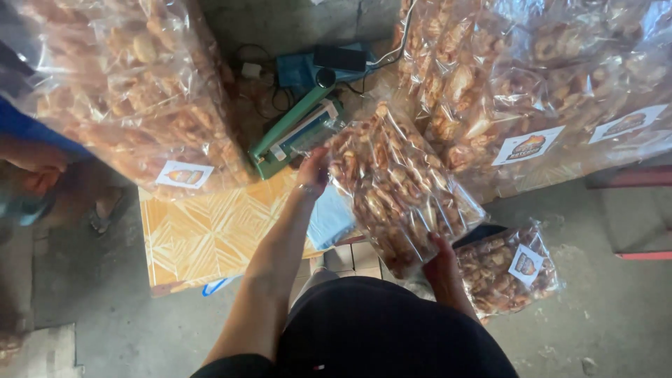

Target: Sealing individual bags of chicharon using a heat sealer and packing them into larger bags for distribution.

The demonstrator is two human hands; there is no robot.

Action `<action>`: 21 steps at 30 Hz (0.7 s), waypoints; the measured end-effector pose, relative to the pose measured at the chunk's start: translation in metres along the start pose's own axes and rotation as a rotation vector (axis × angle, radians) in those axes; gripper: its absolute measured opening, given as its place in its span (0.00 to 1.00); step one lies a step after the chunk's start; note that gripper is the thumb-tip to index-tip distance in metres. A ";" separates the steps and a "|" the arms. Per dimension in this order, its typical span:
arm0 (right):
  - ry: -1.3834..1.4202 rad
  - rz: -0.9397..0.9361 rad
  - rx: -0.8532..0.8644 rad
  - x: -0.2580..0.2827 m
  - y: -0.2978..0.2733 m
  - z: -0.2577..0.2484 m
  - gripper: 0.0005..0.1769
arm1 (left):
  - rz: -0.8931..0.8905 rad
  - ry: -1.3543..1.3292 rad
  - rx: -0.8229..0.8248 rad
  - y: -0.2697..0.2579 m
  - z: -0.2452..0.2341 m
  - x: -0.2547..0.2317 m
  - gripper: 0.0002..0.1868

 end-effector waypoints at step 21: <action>-0.149 -0.247 0.033 0.014 0.021 0.093 0.23 | 0.255 1.468 0.418 0.151 0.057 -0.147 0.38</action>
Point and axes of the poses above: each hand's wrist, its own y-axis towards the middle knuckle, its own z-axis out of the palm, x = y × z, the point moved 3 cm from there along y, towards the middle knuckle, and after that the axes turned 13 degrees about z, right-handed, at the moved point
